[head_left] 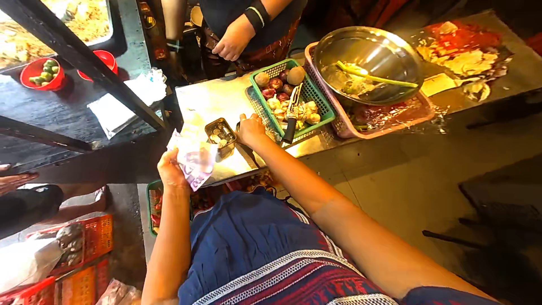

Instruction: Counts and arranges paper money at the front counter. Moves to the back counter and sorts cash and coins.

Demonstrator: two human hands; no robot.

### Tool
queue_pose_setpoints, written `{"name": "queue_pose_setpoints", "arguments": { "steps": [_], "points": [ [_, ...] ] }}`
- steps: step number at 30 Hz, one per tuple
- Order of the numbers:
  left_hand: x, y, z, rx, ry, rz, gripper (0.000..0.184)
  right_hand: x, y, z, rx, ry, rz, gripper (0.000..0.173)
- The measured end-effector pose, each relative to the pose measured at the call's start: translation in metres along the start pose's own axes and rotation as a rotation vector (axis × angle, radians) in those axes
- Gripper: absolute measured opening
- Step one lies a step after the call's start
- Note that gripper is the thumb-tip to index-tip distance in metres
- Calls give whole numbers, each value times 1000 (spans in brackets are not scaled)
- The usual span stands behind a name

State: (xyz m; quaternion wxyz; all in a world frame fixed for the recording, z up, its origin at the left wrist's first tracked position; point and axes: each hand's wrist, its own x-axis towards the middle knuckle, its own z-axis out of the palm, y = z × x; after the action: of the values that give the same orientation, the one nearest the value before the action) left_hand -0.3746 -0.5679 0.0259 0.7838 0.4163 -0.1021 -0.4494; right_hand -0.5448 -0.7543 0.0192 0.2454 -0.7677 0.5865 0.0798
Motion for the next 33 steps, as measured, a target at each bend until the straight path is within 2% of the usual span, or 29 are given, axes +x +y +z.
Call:
{"name": "queue_pose_setpoints", "arguments": {
  "steps": [2,4,6,8,9,11,14,17,19,20,22,24,26,28,29,31,33],
  "points": [
    [8,-19,-32,-170,-117,-59,29,4,4,-9,125,34,-28,65],
    [9,-38,-48,-353,-75,-150,38,2,10,-27,382,143,-85,59],
    [1,-42,-45,-413,-29,-200,49,-7,10,-38,691,309,-172,59],
    [-3,-41,-36,-461,-29,-220,41,-24,1,-37,850,448,-272,61],
    [-2,-42,-35,-483,-49,-226,40,-33,-4,-30,846,502,-347,59],
    [1,-44,-33,-518,-71,-225,48,-53,-10,-9,674,548,-502,48],
    [4,-42,-29,-500,-79,-213,55,-54,-12,24,488,591,-603,37],
    [6,-39,-26,-472,-108,-224,62,-51,-4,29,509,654,-562,34],
    [5,-38,-23,-457,-91,-244,64,-43,4,22,446,718,-407,40],
    [5,-37,-21,-458,-81,-261,64,-41,9,20,347,677,-304,44],
    [5,-35,-17,-448,-85,-292,70,-35,17,22,195,463,-125,52],
    [6,-35,-14,-427,-98,-304,67,-27,24,26,153,307,-39,51],
    [5,-33,-11,-406,-85,-293,54,-34,21,19,225,388,-110,47],
    [4,-33,-9,-392,-59,-274,48,-57,6,1,392,492,-321,40],
    [5,-33,-7,-392,-55,-268,50,-72,-4,-7,510,460,-417,37],
    [5,-32,1,-377,-46,-242,51,-92,-23,-12,741,207,-542,30],
    [2,-32,12,-342,-23,-190,40,-97,-41,-4,746,41,-560,32]
  ]
}}
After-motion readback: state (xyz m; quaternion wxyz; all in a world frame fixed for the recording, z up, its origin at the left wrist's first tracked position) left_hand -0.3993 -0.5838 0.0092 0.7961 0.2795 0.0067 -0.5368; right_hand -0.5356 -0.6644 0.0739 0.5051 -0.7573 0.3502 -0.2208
